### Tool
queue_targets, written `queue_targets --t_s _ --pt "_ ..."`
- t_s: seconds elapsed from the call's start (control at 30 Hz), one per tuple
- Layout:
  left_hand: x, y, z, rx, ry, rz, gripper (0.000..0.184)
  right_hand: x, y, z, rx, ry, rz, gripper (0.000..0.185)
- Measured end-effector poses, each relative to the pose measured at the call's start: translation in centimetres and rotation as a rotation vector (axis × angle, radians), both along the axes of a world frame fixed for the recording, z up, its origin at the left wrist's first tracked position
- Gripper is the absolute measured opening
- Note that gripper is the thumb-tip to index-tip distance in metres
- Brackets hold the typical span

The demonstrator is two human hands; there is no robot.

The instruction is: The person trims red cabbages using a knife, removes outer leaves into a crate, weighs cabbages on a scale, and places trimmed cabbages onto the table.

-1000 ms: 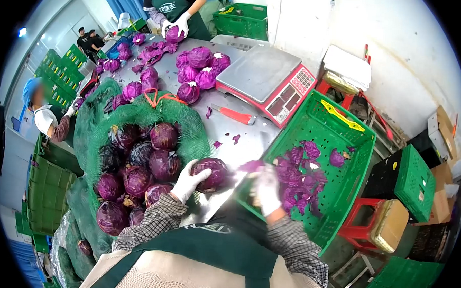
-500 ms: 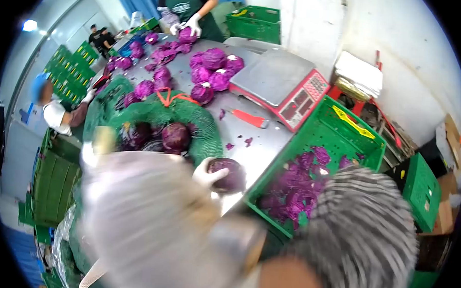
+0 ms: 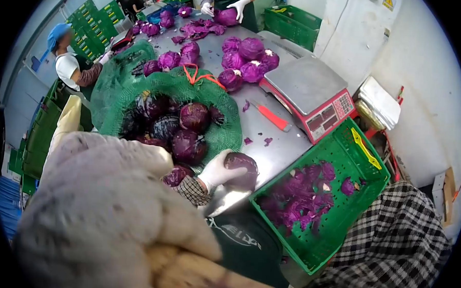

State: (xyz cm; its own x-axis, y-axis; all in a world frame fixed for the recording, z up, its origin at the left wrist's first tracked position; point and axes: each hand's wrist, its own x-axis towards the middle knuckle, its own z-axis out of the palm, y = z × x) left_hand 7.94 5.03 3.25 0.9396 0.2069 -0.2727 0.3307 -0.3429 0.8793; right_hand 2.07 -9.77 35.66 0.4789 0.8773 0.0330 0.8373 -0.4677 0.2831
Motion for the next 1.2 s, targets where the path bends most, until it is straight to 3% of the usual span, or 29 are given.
queue_targets --t_s 0.03,0.07,0.23,0.4,0.47,0.5,0.57,0.63,0.73,0.77,0.8,0.83,0.93,1.03,1.2 --pt "0.1 0.3 -0.4 -0.154 0.031 -0.054 0.095 -0.1 0.0 -0.1 0.001 0.005 -0.007 0.057" --pt "0.2 0.2 -0.7 0.063 0.024 -0.027 0.095 -0.1 0.1 0.1 -0.004 0.01 -0.011 0.058" --pt "0.3 0.0 -0.8 0.036 0.039 -0.047 0.095 0.1 0.4 0.7 -0.002 0.058 -0.04 0.06" --pt "-0.2 -2.1 1.5 0.416 0.04 -0.079 0.099 0.9 -1.0 0.0 -0.017 0.222 -0.134 0.062" --pt "-0.4 -1.6 1.8 0.338 -0.129 -0.169 0.092 2.8 -3.2 -2.4 0.033 0.365 -0.192 0.063" --pt "-0.4 -1.3 2.0 0.297 -0.21 -0.219 0.088 4.7 -4.8 -5.5 0.121 0.42 -0.163 0.061" --pt "0.0 -1.5 -1.1 0.468 -0.202 -0.152 0.113 8.5 -6.8 -13.8 0.398 0.511 -0.172 0.052" --pt "0.0 -1.6 -2.4 0.513 -0.285 -0.144 0.112 11.6 -8.1 -24.3 0.571 0.637 -0.302 0.05" --pt "0.5 -1.7 -2.9 0.479 -0.278 -0.153 0.108 11.1 -7.3 -36.4 1.239 1.233 -0.373 0.03" --pt "0.6 -1.5 -3.3 0.479 -0.274 -0.19 0.11 10.4 -6.8 -38.0 1.231 1.202 -0.435 0.03" --pt "0.8 -1.3 -3.4 0.483 -0.27 -0.227 0.112 9.8 -5.9 -37.6 1.226 1.172 -0.495 0.031" --pt "0.8 -1.2 -3.3 0.472 -0.225 -0.264 0.116 9.6 -6.0 -36.6 1.071 0.94 -0.493 0.035" --pt "1.1 -1.4 -2.3 0.448 -0.187 -0.304 0.116 10.1 -5.9 -38.1 1.138 0.804 -0.42 0.031" --pt "1.6 -1.5 -2.4 0.467 -0.186 -0.347 0.113 11.2 -6.3 -37.7 1.106 0.993 -0.484 0.027" --pt "2.2 -1.2 -2.4 0.481 -0.206 -0.394 0.11 11.0 -6.6 -36.3 1.144 0.925 -0.391 0.021"
